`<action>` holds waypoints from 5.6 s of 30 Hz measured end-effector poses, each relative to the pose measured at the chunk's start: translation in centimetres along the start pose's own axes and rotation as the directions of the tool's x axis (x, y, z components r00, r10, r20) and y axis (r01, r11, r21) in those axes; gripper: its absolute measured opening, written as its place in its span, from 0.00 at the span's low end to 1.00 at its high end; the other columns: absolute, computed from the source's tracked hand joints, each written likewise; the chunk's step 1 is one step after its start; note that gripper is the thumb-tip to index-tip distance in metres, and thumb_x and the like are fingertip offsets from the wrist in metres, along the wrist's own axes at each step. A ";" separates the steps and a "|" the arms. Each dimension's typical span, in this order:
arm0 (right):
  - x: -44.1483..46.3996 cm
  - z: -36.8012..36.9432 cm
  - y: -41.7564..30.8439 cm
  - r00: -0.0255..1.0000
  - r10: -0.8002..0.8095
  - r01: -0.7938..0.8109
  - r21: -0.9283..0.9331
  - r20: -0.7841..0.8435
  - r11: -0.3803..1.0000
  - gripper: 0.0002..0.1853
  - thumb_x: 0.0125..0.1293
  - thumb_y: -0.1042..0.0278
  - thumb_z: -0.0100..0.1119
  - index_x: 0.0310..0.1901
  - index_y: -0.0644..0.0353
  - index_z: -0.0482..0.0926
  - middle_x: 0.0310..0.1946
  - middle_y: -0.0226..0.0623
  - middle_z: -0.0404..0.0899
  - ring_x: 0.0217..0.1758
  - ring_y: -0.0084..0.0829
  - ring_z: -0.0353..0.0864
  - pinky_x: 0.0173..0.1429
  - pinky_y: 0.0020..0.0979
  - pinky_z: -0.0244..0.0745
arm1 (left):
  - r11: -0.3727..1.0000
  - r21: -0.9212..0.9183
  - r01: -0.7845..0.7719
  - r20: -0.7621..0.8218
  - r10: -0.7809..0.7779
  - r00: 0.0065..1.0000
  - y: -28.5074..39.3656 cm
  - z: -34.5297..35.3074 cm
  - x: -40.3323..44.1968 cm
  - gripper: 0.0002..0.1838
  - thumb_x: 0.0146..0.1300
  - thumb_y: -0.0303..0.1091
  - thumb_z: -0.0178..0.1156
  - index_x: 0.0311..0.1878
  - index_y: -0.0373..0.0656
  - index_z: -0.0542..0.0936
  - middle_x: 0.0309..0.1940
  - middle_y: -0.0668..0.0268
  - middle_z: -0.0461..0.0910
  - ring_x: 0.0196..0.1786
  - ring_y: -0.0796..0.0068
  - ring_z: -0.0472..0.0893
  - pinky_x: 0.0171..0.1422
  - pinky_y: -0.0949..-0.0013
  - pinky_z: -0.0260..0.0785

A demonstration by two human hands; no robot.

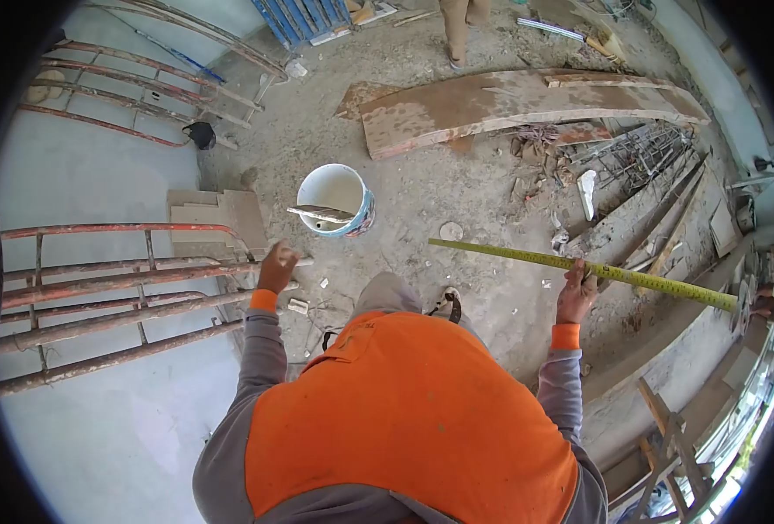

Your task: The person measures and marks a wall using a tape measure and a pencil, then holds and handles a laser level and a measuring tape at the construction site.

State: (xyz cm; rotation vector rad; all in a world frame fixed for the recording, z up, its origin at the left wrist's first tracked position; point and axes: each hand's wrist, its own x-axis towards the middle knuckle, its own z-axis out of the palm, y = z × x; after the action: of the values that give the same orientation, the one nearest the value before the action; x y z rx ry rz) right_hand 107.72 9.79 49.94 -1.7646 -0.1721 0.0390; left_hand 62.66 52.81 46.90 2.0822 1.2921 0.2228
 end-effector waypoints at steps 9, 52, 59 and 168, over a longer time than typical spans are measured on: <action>11.3 9.0 -0.2 0.996 -0.067 0.066 -0.026 -0.059 0.997 0.13 0.69 0.63 0.55 0.42 0.66 0.78 0.28 0.25 0.73 0.29 0.16 0.68 0.34 0.19 0.65 | 0.971 -0.059 0.230 0.371 -0.192 0.908 -2.7 9.7 5.8 0.29 0.59 0.44 0.63 0.61 0.42 0.71 0.48 0.55 0.81 0.52 0.58 0.80 0.57 0.62 0.70; 60.7 50.3 -20.0 0.995 -0.073 0.094 0.366 -0.068 0.926 0.12 0.70 0.61 0.55 0.40 0.62 0.80 0.22 0.24 0.70 0.24 0.12 0.62 0.27 0.15 0.56 | 0.610 0.070 -0.790 0.001 0.792 0.611 54.5 8.4 78.5 0.54 0.43 0.61 0.70 0.69 0.42 0.60 0.69 0.51 0.58 0.71 0.48 0.57 0.72 0.49 0.48; 69.1 60.2 -19.9 0.997 -0.022 0.046 0.326 -0.076 0.944 0.13 0.70 0.58 0.54 0.38 0.59 0.79 0.17 0.21 0.67 0.16 0.12 0.57 0.21 0.16 0.51 | 0.612 -0.216 -0.760 0.477 0.746 0.465 58.8 15.8 92.1 0.41 0.49 0.58 0.68 0.61 0.43 0.70 0.43 0.56 0.80 0.47 0.59 0.80 0.51 0.62 0.72; 253.4 121.5 1.5 -0.013 0.408 -0.925 0.166 -0.913 0.343 0.15 0.60 0.52 0.54 0.36 0.53 0.83 0.36 0.44 0.81 0.41 0.47 0.80 0.44 0.44 0.75 | 0.573 -0.462 -0.677 0.695 0.708 0.125 195.2 93.6 280.1 0.23 0.71 0.44 0.48 0.40 0.26 0.76 0.33 0.51 0.78 0.34 0.58 0.76 0.41 0.61 0.68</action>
State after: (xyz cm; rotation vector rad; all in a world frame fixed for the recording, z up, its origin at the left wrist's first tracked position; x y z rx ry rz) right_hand 343.53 162.45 41.58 -1.9560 1.7885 -0.1866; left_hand 388.15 192.00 41.52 2.1217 -0.3860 -0.3730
